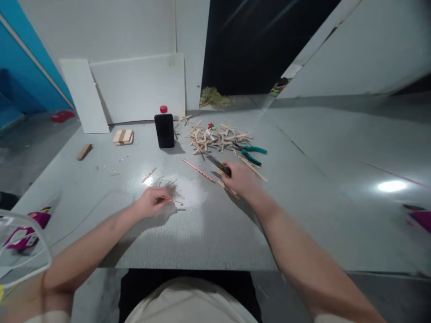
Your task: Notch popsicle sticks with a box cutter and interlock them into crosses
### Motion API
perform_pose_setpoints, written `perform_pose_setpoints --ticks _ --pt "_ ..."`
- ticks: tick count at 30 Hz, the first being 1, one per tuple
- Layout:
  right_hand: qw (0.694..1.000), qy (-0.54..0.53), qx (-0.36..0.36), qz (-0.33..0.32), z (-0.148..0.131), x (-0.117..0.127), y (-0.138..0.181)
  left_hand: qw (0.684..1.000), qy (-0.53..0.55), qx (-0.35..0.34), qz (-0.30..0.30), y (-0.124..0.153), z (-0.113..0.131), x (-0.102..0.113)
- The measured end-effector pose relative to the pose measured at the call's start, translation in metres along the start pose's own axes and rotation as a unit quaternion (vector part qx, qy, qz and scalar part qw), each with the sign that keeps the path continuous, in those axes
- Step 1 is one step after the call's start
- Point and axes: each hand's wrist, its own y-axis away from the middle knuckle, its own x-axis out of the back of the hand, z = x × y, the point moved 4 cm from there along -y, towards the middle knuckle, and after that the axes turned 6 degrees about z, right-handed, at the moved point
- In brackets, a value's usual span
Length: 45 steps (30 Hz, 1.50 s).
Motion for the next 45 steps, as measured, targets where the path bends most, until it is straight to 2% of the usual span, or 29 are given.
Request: perform_pose_setpoints --ticks 6,11,14,17,23,28,31,33,34,37,39,41,45 --pt "1.0 0.025 0.006 -0.003 0.027 -0.014 0.016 0.995 -0.023 0.086 0.055 -0.001 0.005 0.003" --pt "0.997 -0.036 0.053 0.032 0.016 -0.008 0.019 0.984 -0.046 0.146 0.086 -0.003 0.033 -0.007" --pt "0.987 -0.119 0.097 0.04 -0.002 -0.006 0.031 0.985 -0.045 0.151 0.066 -0.011 0.054 -0.02" --pt "0.969 -0.201 0.145 0.007 -0.022 -0.009 0.047 0.986 -0.042 0.16 0.023 -0.019 0.065 -0.033" --pt "0.94 -0.282 0.188 -0.045 -0.041 -0.024 0.059 0.982 -0.086 0.164 -0.035 -0.033 0.06 -0.048" --pt "0.939 -0.289 0.177 -0.055 -0.039 -0.032 0.055 0.979 -0.116 0.151 -0.07 -0.039 0.059 -0.058" --pt "0.945 -0.279 0.16 -0.058 -0.036 -0.029 0.054 0.975 -0.143 0.154 -0.07 -0.038 0.055 -0.046" --pt "0.949 -0.271 0.149 -0.059 -0.035 -0.027 0.053 0.966 -0.181 0.178 -0.04 -0.035 0.045 -0.021" --pt "0.951 -0.267 0.144 -0.059 -0.034 -0.026 0.053 0.957 -0.211 0.2 -0.006 -0.033 0.038 -0.005" --pt "0.955 -0.259 0.132 -0.058 -0.032 -0.025 0.052 0.9 -0.313 0.278 0.12 -0.023 0.009 0.046" --pt "0.956 -0.257 0.126 -0.055 -0.031 -0.025 0.052 0.87 -0.352 0.312 0.151 -0.017 -0.009 0.065" --pt "0.958 -0.257 0.121 -0.05 -0.03 -0.025 0.051 0.86 -0.365 0.325 0.147 -0.015 -0.023 0.069" --pt "0.958 -0.262 0.11 -0.044 -0.026 -0.025 0.049 0.863 -0.356 0.334 0.132 -0.016 -0.039 0.059"
